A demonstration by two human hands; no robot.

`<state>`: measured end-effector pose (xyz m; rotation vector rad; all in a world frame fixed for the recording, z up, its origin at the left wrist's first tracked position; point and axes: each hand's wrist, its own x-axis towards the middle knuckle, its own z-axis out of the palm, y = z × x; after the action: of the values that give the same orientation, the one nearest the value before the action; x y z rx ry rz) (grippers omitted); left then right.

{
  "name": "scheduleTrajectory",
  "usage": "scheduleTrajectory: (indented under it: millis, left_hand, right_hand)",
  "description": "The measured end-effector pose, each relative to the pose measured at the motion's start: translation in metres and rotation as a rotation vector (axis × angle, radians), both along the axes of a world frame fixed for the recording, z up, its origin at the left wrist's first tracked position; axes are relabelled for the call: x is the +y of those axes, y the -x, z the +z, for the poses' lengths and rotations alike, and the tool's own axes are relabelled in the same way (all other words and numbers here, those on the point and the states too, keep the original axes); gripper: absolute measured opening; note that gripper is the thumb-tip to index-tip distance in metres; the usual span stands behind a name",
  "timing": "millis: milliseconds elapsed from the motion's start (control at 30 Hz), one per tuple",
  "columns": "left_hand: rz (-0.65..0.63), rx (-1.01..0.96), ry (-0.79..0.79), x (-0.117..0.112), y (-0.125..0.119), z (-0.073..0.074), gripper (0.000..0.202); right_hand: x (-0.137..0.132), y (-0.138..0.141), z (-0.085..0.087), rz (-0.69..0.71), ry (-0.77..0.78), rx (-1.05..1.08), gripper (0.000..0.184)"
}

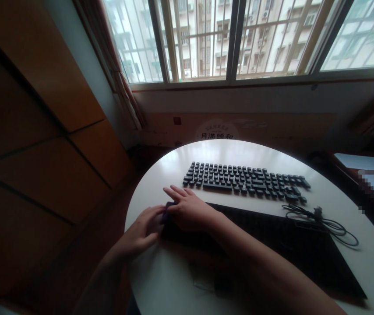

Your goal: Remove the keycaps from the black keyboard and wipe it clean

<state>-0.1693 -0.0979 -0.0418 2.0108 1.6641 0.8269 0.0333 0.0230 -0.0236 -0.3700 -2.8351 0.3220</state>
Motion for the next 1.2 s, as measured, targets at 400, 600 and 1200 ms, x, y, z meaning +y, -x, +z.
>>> scheduleTrajectory:
  millis: [400, 600, 1200]
  left_hand:
    - [0.196, -0.385, 0.034, -0.001, 0.002, -0.004, 0.052]
    - [0.198, -0.439, 0.052, 0.000, 0.004, -0.009, 0.051]
    - [0.270, -0.609, -0.052, 0.004, 0.004, -0.019, 0.040]
  right_hand:
    - [-0.003, -0.006, 0.011, 0.123, 0.066, -0.043, 0.026]
    - [-0.007, -0.005, 0.011, 0.172, 0.117, -0.052, 0.030]
    - [-0.012, 0.000, 0.015, -0.016, 0.017, -0.105, 0.028]
